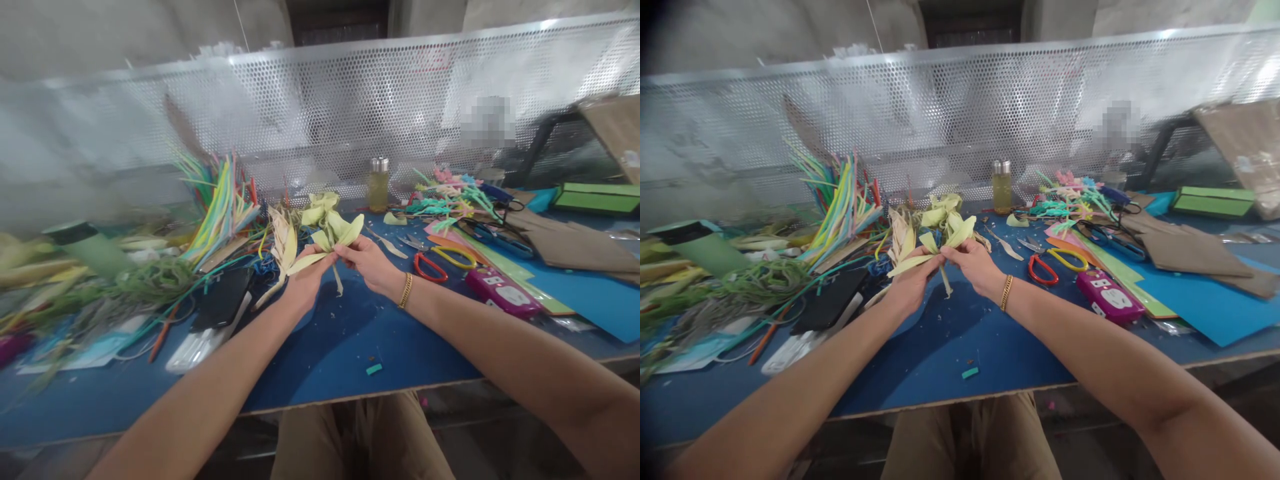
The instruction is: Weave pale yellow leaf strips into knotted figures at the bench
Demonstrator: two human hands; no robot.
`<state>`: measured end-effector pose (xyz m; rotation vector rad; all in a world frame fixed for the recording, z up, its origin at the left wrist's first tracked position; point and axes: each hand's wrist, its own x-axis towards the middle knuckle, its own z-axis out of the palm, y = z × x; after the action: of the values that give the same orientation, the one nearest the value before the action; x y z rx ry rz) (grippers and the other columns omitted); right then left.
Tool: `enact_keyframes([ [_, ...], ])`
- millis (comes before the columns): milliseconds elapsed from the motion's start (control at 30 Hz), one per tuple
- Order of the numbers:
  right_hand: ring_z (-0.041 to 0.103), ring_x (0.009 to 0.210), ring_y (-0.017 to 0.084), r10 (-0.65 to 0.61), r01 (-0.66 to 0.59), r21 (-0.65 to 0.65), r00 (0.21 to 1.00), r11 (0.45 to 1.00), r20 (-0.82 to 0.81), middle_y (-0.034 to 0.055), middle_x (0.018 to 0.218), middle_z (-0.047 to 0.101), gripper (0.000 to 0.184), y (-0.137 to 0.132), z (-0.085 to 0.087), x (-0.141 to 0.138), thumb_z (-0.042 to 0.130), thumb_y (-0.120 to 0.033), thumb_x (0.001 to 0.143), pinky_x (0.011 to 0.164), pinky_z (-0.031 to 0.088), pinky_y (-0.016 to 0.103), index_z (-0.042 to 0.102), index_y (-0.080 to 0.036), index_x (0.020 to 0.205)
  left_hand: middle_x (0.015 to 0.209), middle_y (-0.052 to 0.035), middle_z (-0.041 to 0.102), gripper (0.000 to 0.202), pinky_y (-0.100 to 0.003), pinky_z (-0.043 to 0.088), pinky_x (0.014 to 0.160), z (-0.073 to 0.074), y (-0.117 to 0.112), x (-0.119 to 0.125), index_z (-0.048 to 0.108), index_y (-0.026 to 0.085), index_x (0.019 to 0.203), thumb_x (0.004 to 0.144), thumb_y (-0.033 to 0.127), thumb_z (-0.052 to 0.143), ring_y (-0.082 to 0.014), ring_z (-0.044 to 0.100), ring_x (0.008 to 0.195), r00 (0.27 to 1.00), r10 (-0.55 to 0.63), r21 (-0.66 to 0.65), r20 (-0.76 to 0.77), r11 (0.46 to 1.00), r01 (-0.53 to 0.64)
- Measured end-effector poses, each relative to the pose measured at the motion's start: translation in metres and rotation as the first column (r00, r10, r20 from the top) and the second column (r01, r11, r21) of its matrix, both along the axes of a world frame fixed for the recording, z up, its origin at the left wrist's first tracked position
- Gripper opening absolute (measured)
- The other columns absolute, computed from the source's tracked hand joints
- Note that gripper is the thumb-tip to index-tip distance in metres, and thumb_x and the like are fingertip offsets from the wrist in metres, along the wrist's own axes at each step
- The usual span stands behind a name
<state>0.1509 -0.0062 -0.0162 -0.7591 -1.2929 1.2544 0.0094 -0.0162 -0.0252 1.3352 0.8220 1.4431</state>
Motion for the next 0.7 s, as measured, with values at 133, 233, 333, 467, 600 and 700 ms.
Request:
enact_keyframes([
  [133, 0.039, 0.056, 0.009, 0.018, -0.018, -0.053, 1.0, 0.998, 0.0, -0.0044, 0.06, 0.049, 0.037, 0.004, -0.004, -0.001, 0.075, -0.048, 0.068, 0.056, 0.034, 0.027, 0.053, -0.019, 0.068, 0.079, 0.0003, 0.066, 0.024, -0.026, 0.045, 0.075, -0.003, 0.001, 0.001, 0.062, 0.018, 0.076, 0.066, 0.031, 0.08, -0.0145, 0.059, 0.077, 0.998, 0.035, -0.019, 0.049, 0.999, -0.035],
  [233, 0.036, 0.053, 0.008, 0.019, -0.02, -0.064, 1.0, 0.998, -0.007, -0.005, 0.056, 0.045, 0.039, 0.006, -0.006, -0.002, 0.074, -0.05, 0.068, 0.055, 0.032, 0.027, 0.051, -0.019, 0.064, 0.072, 0.0009, 0.063, 0.022, -0.025, 0.043, 0.069, -0.005, 0.004, 0.002, 0.064, 0.017, 0.072, 0.065, 0.029, 0.08, -0.013, 0.056, 0.07, 0.997, 0.017, -0.034, 0.076, 0.999, -0.015],
  [333, 0.035, 0.053, 0.008, -0.005, 0.004, -0.059, 1.0, 0.998, -0.017, -0.0047, 0.057, 0.047, 0.036, 0.005, -0.007, -0.002, 0.075, -0.047, 0.067, 0.054, 0.032, 0.027, 0.053, -0.019, 0.066, 0.068, 0.001, 0.061, 0.021, -0.025, 0.042, 0.064, -0.007, 0.005, 0.002, 0.066, 0.015, 0.072, 0.065, 0.029, 0.08, -0.0124, 0.054, 0.065, 0.997, -0.021, -0.058, 0.068, 0.998, 0.025],
  [467, 0.04, 0.055, 0.009, -0.017, 0.016, -0.053, 0.999, 0.998, -0.027, -0.0034, 0.061, 0.052, 0.033, 0.004, -0.007, -0.004, 0.076, -0.045, 0.067, 0.057, 0.037, 0.025, 0.055, -0.018, 0.069, 0.068, 0.0007, 0.062, 0.022, -0.025, 0.041, 0.064, -0.009, 0.005, 0.0, 0.068, 0.016, 0.071, 0.063, 0.03, 0.082, -0.0128, 0.054, 0.066, 0.999, 0.001, -0.081, 0.039, 0.997, 0.002],
  [600, 0.045, 0.054, 0.009, 0.036, -0.022, -0.149, 0.995, 0.989, 0.096, -0.0032, 0.059, 0.053, 0.032, 0.004, 0.003, 0.007, 0.072, -0.047, 0.07, 0.058, 0.041, 0.025, 0.057, -0.018, 0.069, 0.076, -0.0012, 0.067, 0.024, -0.027, 0.044, 0.07, -0.003, 0.002, -0.004, 0.071, 0.017, 0.075, 0.062, 0.033, 0.083, -0.0149, 0.058, 0.073, 1.0, -0.024, -0.06, -0.014, 0.998, 0.023],
  [700, 0.041, 0.046, 0.009, 0.028, 0.051, -0.129, 0.838, 0.99, 0.546, 0.0006, 0.054, 0.056, 0.045, 0.007, 0.02, 0.028, 0.065, -0.058, 0.076, 0.048, 0.032, 0.025, 0.06, -0.017, 0.061, 0.081, -0.0035, 0.07, 0.026, -0.029, 0.045, 0.075, 0.007, -0.001, -0.007, 0.073, 0.018, 0.077, 0.06, 0.035, 0.084, -0.018, 0.06, 0.079, 0.989, -0.009, -0.048, -0.15, 0.999, 0.002],
])
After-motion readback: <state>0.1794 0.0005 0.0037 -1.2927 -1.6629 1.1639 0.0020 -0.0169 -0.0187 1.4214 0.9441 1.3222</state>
